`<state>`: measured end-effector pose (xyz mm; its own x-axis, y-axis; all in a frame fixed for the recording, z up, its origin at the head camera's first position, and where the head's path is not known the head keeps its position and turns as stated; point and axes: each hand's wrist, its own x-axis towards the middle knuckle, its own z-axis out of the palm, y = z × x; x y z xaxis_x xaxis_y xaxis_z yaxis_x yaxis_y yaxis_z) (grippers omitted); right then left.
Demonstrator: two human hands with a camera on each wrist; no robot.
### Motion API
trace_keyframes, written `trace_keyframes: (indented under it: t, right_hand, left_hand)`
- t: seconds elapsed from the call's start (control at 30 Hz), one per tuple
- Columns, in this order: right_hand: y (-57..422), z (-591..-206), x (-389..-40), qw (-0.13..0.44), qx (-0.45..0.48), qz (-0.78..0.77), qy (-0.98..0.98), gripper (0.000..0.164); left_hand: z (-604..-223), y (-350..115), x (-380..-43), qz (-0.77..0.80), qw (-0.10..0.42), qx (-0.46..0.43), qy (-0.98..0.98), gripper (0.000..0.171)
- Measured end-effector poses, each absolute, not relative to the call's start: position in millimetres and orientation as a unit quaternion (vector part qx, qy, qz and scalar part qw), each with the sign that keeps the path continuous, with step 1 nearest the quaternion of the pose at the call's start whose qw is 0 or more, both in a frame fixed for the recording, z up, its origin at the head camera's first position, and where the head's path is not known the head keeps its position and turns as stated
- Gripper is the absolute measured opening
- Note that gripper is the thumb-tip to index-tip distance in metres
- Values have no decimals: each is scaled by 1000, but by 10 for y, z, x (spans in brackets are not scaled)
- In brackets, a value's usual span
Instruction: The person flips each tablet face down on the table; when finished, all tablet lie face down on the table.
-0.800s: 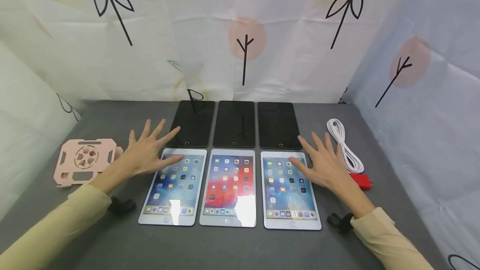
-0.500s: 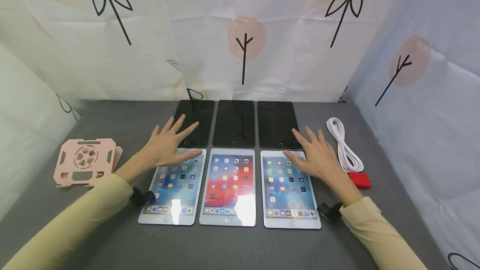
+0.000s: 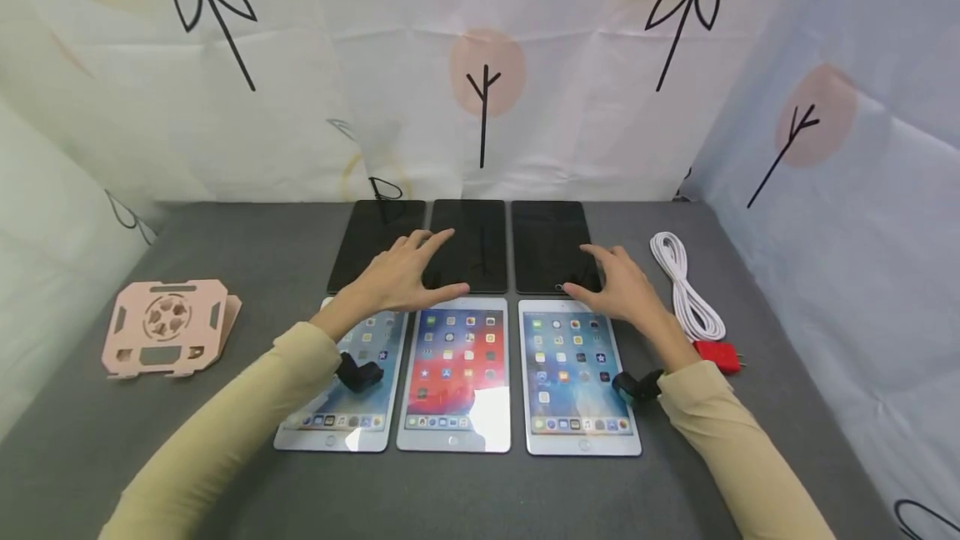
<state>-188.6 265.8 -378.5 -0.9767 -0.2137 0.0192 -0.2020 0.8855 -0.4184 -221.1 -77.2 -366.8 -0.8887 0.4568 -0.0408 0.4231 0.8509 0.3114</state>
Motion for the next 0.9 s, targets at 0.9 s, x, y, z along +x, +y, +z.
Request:
trace_keyframes:
  t: [0.9]
  right_hand:
    - [2748,-3867,-2136,140,-37,-252,957,99]
  left_hand:
    - [-4003,182,-2447,343,145,187,909,97]
